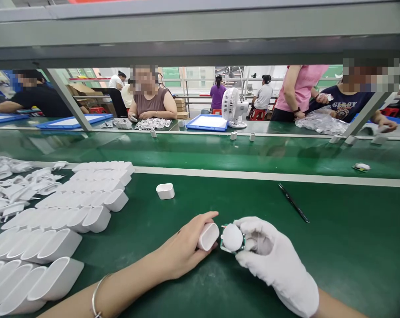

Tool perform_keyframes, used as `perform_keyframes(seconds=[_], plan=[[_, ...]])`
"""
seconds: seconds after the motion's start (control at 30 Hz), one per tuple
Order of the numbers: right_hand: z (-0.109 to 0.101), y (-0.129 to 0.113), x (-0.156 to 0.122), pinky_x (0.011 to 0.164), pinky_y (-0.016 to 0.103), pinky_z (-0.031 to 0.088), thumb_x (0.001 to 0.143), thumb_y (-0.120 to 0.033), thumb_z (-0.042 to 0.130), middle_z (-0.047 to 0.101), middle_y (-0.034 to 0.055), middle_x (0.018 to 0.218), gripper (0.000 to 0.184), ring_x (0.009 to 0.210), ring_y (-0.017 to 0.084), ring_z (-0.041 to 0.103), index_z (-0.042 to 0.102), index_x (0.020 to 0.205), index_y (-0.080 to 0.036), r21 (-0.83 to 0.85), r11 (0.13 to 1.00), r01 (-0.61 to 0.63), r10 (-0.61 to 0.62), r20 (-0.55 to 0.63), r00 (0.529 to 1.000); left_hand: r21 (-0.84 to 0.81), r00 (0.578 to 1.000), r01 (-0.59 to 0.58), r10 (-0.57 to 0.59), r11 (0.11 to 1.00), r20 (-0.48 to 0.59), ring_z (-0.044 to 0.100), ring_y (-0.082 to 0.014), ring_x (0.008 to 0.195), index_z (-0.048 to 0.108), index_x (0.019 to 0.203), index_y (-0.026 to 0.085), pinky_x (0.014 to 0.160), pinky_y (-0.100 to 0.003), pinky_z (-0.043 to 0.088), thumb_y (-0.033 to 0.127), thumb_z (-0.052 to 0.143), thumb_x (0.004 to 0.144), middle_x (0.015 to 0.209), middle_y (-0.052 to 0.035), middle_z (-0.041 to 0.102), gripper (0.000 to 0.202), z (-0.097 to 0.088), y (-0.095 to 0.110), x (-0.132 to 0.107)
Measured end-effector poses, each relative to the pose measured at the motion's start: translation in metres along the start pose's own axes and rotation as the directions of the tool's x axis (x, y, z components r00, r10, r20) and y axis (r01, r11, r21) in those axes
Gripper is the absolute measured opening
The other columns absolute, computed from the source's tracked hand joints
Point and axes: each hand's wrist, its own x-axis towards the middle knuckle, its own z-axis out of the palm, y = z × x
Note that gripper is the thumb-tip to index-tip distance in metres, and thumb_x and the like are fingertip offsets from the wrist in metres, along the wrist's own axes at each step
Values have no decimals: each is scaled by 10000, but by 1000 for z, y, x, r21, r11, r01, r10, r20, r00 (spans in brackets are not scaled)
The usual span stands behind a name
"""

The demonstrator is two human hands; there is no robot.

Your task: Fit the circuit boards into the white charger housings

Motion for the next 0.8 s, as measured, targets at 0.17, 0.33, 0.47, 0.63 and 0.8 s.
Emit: perform_keyframes(seconds=[0.17, 0.33, 0.47, 0.63, 0.8], plan=[[1, 18, -6, 513, 195, 518, 563, 1, 628, 586, 19, 1011, 338, 650, 90, 590, 572, 818, -215, -47, 972, 231, -226, 83, 970, 139, 987, -160, 156, 977, 40, 475, -227, 1124, 215, 1383, 244, 953, -391, 460, 248, 491, 909, 1219, -111, 485, 548, -1, 10, -3], [-1, 16, -5, 653, 235, 563, 610, -17, 651, 610, 30, 961, 324, 746, 126, 621, 587, 855, -218, -241, 854, 461, -428, 179, 886, 198, 969, -243, 248, 950, 1, 492, -237, 1110, 201, 1399, 251, 904, -378, 498, 267, 477, 923, 1200, -124, 490, 550, 1, 8, -2], [-1, 9, -5, 706, 252, 557, 621, -36, 678, 650, 21, 940, 329, 788, 149, 640, 614, 875, -235, -382, 731, 565, -525, 213, 824, 242, 966, -251, 259, 937, 2, 482, -250, 1117, 149, 1424, 254, 904, -396, 496, 245, 465, 925, 1197, -134, 477, 590, 2, 5, -1], [0, 6, -5, 793, 253, 536, 693, -89, 684, 675, 5, 967, 315, 854, 155, 653, 613, 944, -267, -411, 650, 639, -580, 276, 767, 259, 965, -259, 258, 931, 38, 454, -252, 1133, 169, 1416, 255, 928, -402, 478, 202, 467, 919, 1192, -124, 466, 582, 1, 6, -1], [4, 5, -5, 843, 258, 517, 731, -94, 674, 675, 7, 1009, 345, 920, 156, 640, 596, 1013, -278, -416, 620, 666, -580, 328, 745, 288, 960, -277, 275, 917, 48, 433, -252, 1139, 189, 1401, 221, 946, -416, 463, 175, 462, 914, 1198, -128, 460, 560, 3, 6, -1]])
